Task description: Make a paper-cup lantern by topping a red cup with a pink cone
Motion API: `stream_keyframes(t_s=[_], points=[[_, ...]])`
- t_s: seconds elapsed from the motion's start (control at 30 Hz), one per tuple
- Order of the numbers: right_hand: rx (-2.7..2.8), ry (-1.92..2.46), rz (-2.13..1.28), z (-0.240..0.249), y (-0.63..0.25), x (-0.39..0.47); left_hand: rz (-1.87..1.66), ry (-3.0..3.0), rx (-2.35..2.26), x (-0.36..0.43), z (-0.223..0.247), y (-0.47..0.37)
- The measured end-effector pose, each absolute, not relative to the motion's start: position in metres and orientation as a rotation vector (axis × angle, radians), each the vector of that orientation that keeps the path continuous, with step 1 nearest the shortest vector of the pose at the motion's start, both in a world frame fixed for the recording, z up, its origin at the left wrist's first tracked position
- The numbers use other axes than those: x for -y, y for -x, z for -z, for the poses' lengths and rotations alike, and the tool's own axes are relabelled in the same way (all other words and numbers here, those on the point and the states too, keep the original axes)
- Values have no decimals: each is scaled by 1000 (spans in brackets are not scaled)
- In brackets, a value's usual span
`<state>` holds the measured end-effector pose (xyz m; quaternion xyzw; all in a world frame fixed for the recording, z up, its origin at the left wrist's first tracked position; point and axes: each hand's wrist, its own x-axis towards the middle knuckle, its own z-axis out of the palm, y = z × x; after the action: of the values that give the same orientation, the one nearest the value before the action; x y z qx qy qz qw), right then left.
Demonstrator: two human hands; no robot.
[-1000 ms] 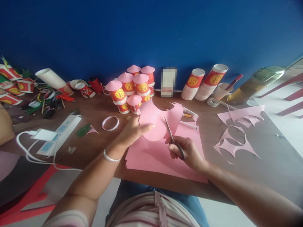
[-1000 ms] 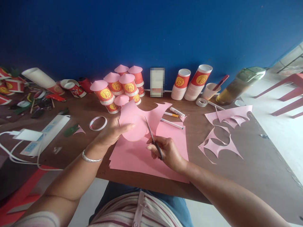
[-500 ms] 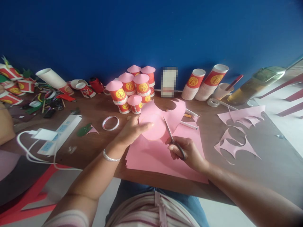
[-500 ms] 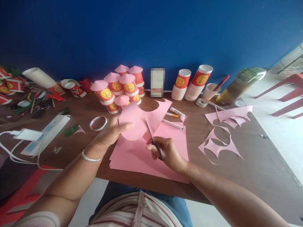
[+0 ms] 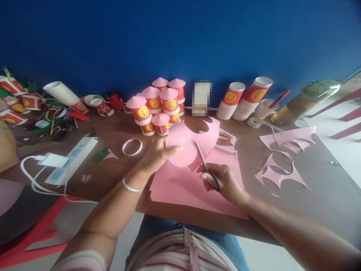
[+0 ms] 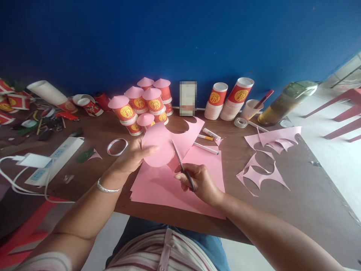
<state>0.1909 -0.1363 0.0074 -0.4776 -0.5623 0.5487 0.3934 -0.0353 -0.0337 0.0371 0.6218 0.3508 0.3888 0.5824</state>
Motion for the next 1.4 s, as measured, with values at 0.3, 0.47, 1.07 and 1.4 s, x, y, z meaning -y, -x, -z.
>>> stream_keyframes(t_s=[0.3, 0.47, 1.07, 1.4], points=[[1431, 1202, -1397, -6, -190, 136, -884, -1377, -808, 28, -25, 42], [1430, 1209, -1393, -6, -191, 136, -883, -1349, -795, 29, -26, 42], [1461, 1227, -1363, -7, -190, 136, -944, -1313, -764, 27, -30, 37], [1443, 1215, -1365, -7, -190, 137, -955, -1274, -816, 26, -28, 36]])
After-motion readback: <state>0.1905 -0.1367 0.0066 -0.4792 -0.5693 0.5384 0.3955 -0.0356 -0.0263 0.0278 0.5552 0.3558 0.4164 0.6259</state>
